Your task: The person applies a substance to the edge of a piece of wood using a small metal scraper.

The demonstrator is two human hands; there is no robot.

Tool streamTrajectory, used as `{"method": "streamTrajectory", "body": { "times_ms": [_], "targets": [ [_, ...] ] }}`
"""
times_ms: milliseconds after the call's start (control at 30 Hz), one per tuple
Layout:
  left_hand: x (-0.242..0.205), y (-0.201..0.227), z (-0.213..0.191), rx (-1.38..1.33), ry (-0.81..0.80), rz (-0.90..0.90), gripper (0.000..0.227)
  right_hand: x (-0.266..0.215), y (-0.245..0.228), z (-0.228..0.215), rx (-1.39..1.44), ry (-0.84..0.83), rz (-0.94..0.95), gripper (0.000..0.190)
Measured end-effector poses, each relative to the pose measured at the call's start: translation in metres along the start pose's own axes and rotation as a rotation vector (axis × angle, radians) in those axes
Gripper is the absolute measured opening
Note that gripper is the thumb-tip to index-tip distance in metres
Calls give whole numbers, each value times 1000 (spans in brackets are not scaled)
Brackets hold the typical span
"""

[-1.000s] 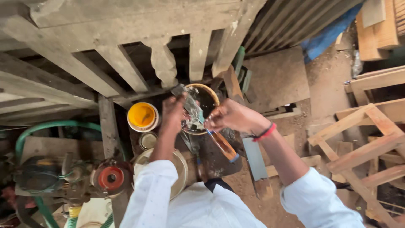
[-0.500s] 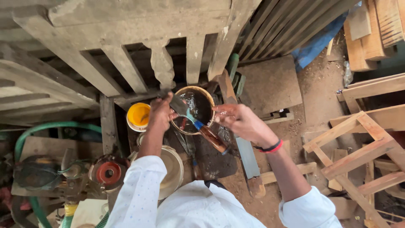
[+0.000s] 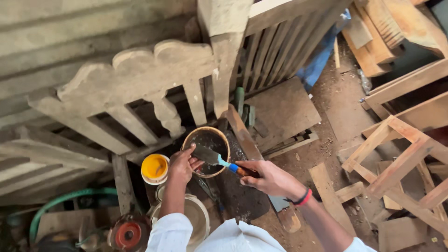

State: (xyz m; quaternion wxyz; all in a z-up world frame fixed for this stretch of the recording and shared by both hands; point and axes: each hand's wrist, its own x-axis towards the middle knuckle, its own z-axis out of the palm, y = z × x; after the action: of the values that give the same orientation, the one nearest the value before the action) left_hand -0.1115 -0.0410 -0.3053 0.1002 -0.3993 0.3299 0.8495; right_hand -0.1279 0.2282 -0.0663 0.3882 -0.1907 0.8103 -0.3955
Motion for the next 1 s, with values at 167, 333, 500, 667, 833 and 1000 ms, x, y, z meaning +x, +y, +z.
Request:
{"method": "streamTrajectory", "body": {
  "times_ms": [167,333,500,667,833,1000],
  "targets": [
    [-15,13,12,106,-85,52,26,-29,2,-8,18,61,71,53],
    [-38,20,25,173,-103,86,29,-53,2,-11,-61,167,101,55],
    [-62,34,35,295,-95,84,28,-63,11,-13,-117,195,130,55],
    [-81,45,45,415,-84,249,21,-75,12,-14,-111,227,143,55],
    [-105,55,68,420,-127,354,24,-87,15,-13,-159,321,17,50],
    [-122,44,104,425,-166,335,23,-104,35,-4,-204,335,118,48]
  ]
}}
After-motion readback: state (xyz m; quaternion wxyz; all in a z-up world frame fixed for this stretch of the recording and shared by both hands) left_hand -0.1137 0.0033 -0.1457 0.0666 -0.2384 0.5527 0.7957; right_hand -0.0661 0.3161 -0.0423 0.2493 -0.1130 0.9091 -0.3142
